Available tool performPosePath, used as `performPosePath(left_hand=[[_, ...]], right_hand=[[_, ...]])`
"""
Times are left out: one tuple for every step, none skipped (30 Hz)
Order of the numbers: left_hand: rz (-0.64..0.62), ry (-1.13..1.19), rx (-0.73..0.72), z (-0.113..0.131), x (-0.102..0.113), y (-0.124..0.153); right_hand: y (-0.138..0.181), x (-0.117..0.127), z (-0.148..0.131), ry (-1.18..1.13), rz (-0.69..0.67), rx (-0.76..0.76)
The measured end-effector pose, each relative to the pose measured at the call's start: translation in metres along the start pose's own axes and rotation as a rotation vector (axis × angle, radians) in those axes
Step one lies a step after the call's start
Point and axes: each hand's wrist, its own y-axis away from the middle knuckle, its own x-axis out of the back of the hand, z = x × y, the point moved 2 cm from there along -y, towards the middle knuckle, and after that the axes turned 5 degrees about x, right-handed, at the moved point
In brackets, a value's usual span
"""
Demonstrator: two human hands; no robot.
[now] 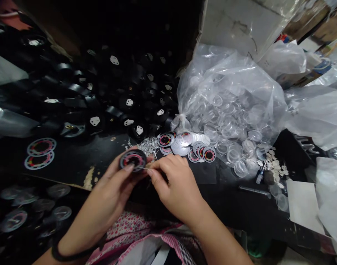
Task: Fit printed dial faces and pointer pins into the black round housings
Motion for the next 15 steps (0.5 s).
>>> performPosePath(left_hand=[[-0.016,-0.028,0.018,-0.004,-0.002,0.000],[-0.039,-0.052,0.033,-0.008,-0.004,-0.001],[-0.061,-0.074,0.039,-0.012,-0.006,-0.001],[-0.074,-0.097,0.031,-0.016,-0.007,-0.001],[-0.085,-0.125,0.017,-0.019,-0.008,-0.001],[-0.100,-0.156,-0.001,-0.021,-0.008,-0.001],[-0.113,-0.188,-0.017,-0.022,-0.009,-0.001],[-0.127,-0.218,-0.027,-0.023,-0.009,0.000],[-0.137,-0.248,-0.034,-0.022,-0.009,0.000],[-0.144,-0.278,-0.041,-0.020,-0.010,0.000],[-0.144,-0.311,-0.045,-0.017,-0.010,0.001],[-0.137,-0.348,-0.045,-0.015,-0.009,0.001],[-0.117,-0.391,-0.044,-0.012,-0.009,0.003],[-0.092,-0.443,-0.042,-0.009,-0.008,0.004],[-0.073,-0.505,-0.049,-0.008,-0.008,0.005]], right_hand=[[0.002,0.002,-0.001,-0.027,0.003,-0.015],[0.004,0.003,-0.002,-0.021,0.000,-0.033],[0.005,0.004,-0.003,0.003,-0.007,-0.054],[0.006,0.005,-0.003,0.029,-0.015,-0.075],[0.007,0.005,-0.003,0.046,-0.027,-0.094],[0.009,0.006,-0.002,0.052,-0.038,-0.110],[0.010,0.008,-0.002,0.050,-0.047,-0.123],[0.010,0.009,-0.002,0.042,-0.052,-0.134],[0.011,0.011,-0.002,0.031,-0.053,-0.144],[0.011,0.013,-0.002,0.019,-0.049,-0.151],[0.011,0.014,-0.001,0.007,-0.040,-0.157],[0.011,0.015,-0.001,-0.004,-0.027,-0.164],[0.011,0.016,-0.001,-0.013,-0.012,-0.174],[0.012,0.017,-0.001,-0.018,0.003,-0.185],[0.014,0.017,-0.002,-0.017,0.017,-0.198]])
